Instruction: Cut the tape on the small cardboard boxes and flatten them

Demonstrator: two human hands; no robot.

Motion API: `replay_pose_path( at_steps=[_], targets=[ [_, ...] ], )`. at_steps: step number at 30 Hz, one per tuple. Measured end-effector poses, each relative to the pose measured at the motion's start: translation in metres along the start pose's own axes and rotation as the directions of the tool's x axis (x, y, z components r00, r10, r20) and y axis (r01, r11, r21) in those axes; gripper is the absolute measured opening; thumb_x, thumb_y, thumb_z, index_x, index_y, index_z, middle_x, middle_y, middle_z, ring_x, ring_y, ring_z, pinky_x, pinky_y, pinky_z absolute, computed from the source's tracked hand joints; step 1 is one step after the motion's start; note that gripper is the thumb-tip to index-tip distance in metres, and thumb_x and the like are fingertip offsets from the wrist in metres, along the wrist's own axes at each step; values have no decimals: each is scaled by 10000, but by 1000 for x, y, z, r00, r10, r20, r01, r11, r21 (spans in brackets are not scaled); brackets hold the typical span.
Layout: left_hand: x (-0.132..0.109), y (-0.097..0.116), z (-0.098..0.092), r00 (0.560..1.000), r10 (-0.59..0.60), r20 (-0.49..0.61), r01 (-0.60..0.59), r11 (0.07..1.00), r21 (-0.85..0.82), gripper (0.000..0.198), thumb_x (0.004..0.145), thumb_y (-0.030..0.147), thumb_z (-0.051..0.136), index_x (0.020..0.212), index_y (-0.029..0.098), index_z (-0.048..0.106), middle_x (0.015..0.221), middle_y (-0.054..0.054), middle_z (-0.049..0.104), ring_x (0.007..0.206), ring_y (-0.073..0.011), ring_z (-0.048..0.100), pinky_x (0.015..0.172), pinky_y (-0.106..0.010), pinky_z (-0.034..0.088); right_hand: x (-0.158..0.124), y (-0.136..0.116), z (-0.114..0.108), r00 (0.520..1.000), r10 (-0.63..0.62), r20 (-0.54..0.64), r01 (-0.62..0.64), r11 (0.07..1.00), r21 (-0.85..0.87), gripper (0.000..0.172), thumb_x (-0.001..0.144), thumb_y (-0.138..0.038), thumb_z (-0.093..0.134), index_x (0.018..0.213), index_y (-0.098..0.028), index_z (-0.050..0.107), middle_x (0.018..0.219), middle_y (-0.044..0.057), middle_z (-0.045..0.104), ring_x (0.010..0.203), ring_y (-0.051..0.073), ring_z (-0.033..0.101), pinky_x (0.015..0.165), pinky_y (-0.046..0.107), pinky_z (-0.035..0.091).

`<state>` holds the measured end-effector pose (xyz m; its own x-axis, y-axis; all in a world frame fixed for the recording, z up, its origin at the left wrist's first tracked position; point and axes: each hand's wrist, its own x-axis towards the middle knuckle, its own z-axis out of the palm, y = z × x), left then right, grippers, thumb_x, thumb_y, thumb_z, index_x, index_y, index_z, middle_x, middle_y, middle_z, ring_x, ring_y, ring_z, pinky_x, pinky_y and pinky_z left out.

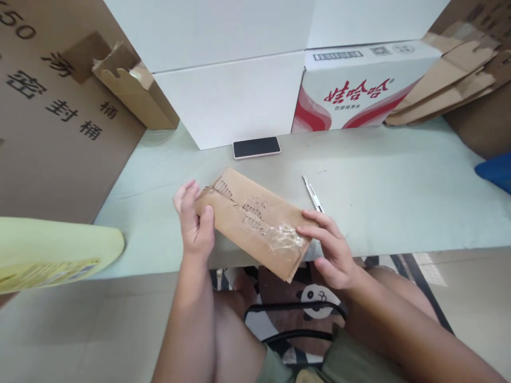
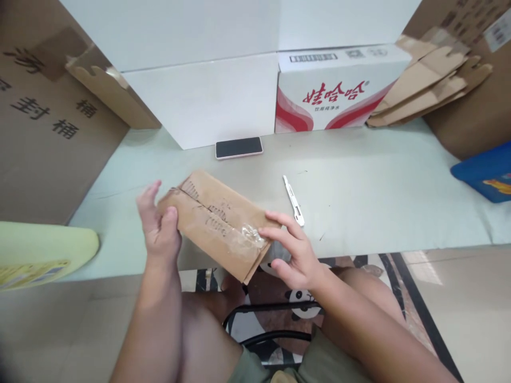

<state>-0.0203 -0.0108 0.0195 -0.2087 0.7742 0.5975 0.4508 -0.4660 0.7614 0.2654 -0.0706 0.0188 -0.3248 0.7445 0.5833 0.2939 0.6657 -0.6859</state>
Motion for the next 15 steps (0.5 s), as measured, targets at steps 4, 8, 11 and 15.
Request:
replay_pose_path(
  at_steps=[4, 8, 11, 15],
  targets=[
    [7, 6, -11, 966, 62, 252, -101, 984, 145, 392, 886, 554, 557, 1054, 261, 756, 1445, -91, 413, 1332, -336, 454, 1123, -525, 350, -6, 0, 2, 999, 13, 43, -14, 1000, 12, 487, 956, -420, 474, 1425, -291, 459, 1472, 117, 436, 1316, 324, 492, 1052, 484, 459],
    [8, 9, -19, 970, 3, 244, -39, 989, 140, 356, 878, 521, 585, 1038, 268, 778, 1398, -81, 485, 1318, -320, 477, 1129, -509, 360, -11, 8, 7, 979, 200, -31, -199, 980, 26, 574, 982, -421, 437, 1518, -288, 281, 1494, 146, 431, 1331, 322, 490, 1069, 532, 442],
    [8, 6, -31, 985, -120, 126, 114, 992, 55, 325, 829, 486, 648, 1009, 255, 788, 1357, -76, 557, 1285, -295, 509, 1141, -466, 353, -13, 13, 11, 891, 452, 41, -453, 888, 78, 461, 1013, -407, 390, 1444, -245, 391, 1359, 155, 581, 1222, 292, 593, 1019, 521, 487],
    [9, 0, -43, 917, -370, -149, 337, 919, -207, 285, 772, 391, 648, 961, 232, 788, 1180, -62, 692, 1224, -259, 555, 1114, -427, 383, -15, 9, 17, 828, 454, 330, -513, 851, 115, 462, 1008, -435, 399, 1411, -217, 457, 1293, 153, 655, 1200, 291, 628, 1015, 527, 500]
  ],
)
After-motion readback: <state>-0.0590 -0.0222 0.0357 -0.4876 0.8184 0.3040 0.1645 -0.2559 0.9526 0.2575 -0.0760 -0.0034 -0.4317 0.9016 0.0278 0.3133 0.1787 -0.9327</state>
